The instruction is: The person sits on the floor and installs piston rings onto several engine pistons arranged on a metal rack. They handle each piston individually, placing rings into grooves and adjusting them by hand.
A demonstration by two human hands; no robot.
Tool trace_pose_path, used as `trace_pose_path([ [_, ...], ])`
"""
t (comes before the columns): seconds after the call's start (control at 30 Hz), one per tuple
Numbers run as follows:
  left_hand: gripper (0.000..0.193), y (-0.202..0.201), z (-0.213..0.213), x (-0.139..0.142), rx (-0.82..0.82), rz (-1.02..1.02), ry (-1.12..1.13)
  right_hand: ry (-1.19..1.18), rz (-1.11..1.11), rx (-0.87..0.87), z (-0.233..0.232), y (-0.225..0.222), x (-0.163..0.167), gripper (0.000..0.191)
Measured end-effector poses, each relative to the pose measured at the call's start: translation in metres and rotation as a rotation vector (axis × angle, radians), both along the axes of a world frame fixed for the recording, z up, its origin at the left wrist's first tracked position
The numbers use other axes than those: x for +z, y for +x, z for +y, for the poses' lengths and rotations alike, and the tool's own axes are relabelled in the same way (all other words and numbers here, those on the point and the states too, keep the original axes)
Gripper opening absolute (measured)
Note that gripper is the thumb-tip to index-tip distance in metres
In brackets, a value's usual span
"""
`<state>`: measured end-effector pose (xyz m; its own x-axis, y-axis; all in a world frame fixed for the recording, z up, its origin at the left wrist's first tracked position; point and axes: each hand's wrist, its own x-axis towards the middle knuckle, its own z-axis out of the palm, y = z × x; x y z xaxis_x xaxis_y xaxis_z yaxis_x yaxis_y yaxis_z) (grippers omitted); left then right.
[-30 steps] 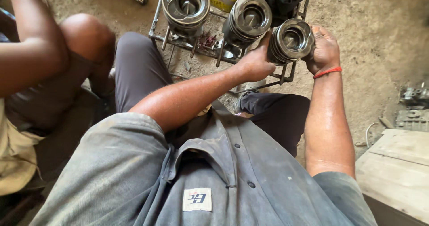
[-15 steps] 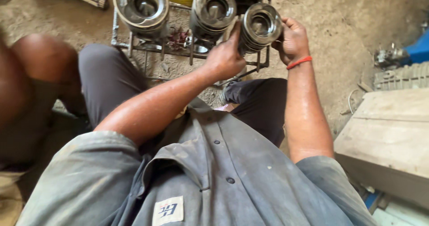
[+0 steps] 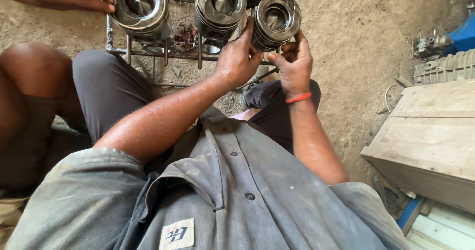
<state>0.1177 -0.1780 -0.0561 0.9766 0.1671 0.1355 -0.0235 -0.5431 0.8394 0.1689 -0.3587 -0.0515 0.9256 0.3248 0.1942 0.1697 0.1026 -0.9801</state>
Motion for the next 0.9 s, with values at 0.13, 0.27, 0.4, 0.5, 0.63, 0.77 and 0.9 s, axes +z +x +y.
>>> trace_pose_path([
  [0.13, 0.102, 0.000, -0.001, -0.003, -0.004, 0.006, -0.049, 0.035, -0.060, -0.090, 0.021, -0.002, -0.008, 0.086],
  [0.27, 0.108, -0.002, -0.002, -0.004, 0.002, -0.011, -0.053, 0.063, -0.131, -0.139, 0.031, 0.000, -0.017, 0.084],
  [0.4, 0.110, -0.004, -0.004, -0.002, -0.022, 0.011, -0.103, 0.014, -0.154, -0.191, 0.029, 0.000, -0.025, 0.082],
  [0.5, 0.110, -0.004, -0.006, 0.000, -0.028, 0.054, -0.076, -0.019, -0.182, -0.227, 0.029, 0.002, -0.028, 0.082],
  [0.63, 0.112, -0.006, -0.005, 0.002, -0.034, 0.036, -0.081, -0.100, -0.203, -0.295, 0.031, 0.003, -0.031, 0.082],
  [0.77, 0.112, -0.010, -0.005, 0.004, -0.031, 0.019, -0.081, -0.075, -0.242, -0.284, 0.029, 0.003, -0.033, 0.081],
  [0.9, 0.109, -0.013, -0.004, 0.007, -0.017, 0.081, -0.109, -0.035, -0.197, -0.255, 0.028, 0.004, -0.032, 0.082],
])
